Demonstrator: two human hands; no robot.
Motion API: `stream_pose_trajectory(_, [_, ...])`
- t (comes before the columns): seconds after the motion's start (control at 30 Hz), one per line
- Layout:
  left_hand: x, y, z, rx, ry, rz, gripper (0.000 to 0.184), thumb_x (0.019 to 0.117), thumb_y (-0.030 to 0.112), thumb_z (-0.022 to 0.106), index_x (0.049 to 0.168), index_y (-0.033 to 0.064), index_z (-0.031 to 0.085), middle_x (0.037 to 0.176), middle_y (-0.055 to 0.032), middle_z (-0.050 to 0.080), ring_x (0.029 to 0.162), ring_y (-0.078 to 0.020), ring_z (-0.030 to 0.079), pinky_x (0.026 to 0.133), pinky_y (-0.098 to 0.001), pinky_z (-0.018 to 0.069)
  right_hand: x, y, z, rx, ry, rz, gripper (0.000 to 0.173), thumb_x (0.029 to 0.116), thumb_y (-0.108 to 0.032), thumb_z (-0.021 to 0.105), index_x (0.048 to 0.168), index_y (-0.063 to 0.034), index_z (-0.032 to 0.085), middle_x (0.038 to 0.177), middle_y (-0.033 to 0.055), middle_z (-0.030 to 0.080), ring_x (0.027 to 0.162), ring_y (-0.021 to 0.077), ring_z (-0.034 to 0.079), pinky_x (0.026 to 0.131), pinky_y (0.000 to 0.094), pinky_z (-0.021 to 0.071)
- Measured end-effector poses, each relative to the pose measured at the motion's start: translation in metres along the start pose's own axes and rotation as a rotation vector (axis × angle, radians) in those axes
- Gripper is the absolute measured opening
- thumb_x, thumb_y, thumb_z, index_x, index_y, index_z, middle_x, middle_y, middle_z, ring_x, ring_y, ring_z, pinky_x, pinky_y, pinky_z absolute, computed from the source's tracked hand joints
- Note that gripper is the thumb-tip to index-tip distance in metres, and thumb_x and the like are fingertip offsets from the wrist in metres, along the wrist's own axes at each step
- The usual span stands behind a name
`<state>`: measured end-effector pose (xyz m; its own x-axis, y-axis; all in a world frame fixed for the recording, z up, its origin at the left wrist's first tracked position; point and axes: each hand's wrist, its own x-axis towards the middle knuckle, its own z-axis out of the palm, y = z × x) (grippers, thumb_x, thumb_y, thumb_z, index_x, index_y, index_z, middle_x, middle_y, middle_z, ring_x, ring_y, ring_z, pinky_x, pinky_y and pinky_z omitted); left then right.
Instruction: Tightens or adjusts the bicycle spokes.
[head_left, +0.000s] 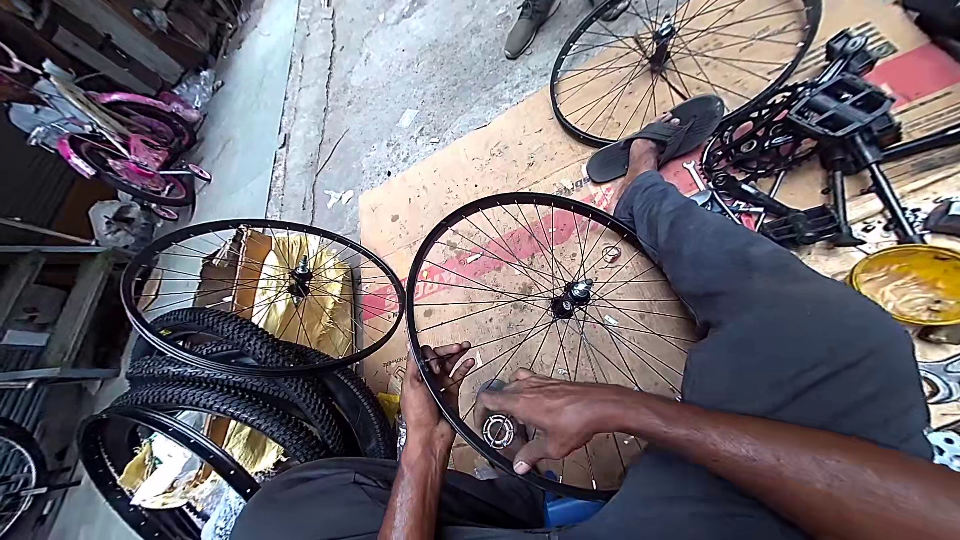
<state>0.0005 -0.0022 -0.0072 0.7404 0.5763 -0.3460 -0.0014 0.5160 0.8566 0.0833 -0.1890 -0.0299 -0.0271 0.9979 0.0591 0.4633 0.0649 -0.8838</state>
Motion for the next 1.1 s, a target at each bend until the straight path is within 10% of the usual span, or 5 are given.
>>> stream_pose_trajectory(0.23, [-0.001, 0.0, -0.001, -0.014, -0.002, -0.003, 0.054, 0.1108, 0.039, 0.027, 0.074, 0.0116, 0.057, 0.094, -0.0144, 0.074, 0.102, -0.0325, 0.072, 0.088, -0.0482, 0.0581, 0.006, 0.009, 0.003, -0.141, 0.041, -0.11, 0.032, 0.0951, -0.024, 0.072, 0.124, -0.014, 0.063, 0.09, 0.0045, 0.07, 0.086, 0.0206, 0.067, 0.088, 0.0473, 0.0506])
stream_pose_trajectory(0.57, [0.001, 0.0, 0.0, -0.019, 0.018, -0.014, 0.057, 0.1109, 0.042, 0.026, 0.074, 0.0109, 0.056, 0.092, -0.0136, 0.075, 0.098, -0.0321, 0.073, 0.086, -0.0468, 0.0591, 0.005, 0.006, 0.002, -0.282, 0.015, -0.144, 0.034, 0.1011, -0.026, 0.064, 0.133, -0.0149, 0.065, 0.107, 0.0103, 0.071, 0.106, 0.0288, 0.066, 0.099, 0.0488, 0.0479])
stream_pose_trajectory(0.7, [-0.001, 0.0, 0.001, -0.028, 0.024, -0.016, 0.056, 0.1109, 0.042, 0.026, 0.075, 0.0116, 0.056, 0.093, -0.0139, 0.074, 0.097, -0.0322, 0.073, 0.085, -0.0468, 0.0592, 0.01, 0.005, 0.002, -0.361, 0.052, -0.167, 0.027, 0.1089, -0.028, 0.047, 0.11, -0.0108, 0.068, 0.09, 0.0061, 0.069, 0.091, 0.0231, 0.067, 0.09, 0.0442, 0.0501])
stream_pose_trajectory(0.87, [0.0, -0.001, 0.003, -0.042, 0.022, -0.011, 0.057, 0.111, 0.043, 0.027, 0.074, 0.0108, 0.056, 0.092, -0.0143, 0.074, 0.096, -0.0322, 0.073, 0.085, -0.0474, 0.0595, 0.001, 0.009, 0.002, -0.143, 0.036, -0.104, 0.045, 0.0924, -0.02, 0.073, 0.135, -0.0137, 0.06, 0.113, 0.008, 0.069, 0.107, 0.0265, 0.064, 0.101, 0.0479, 0.0464])
stream_pose_trajectory(1.1, [0.003, 0.0, 0.002, -0.031, 0.042, -0.024, 0.056, 0.1105, 0.044, 0.029, 0.074, 0.0109, 0.056, 0.091, -0.0137, 0.074, 0.097, -0.0317, 0.073, 0.086, -0.0471, 0.059, -0.004, 0.015, 0.021, -0.333, 0.227, -0.248, 0.027, 0.1017, -0.007, 0.055, 0.126, -0.0094, 0.065, 0.113, 0.0113, 0.066, 0.106, 0.0287, 0.064, 0.092, 0.043, 0.0515])
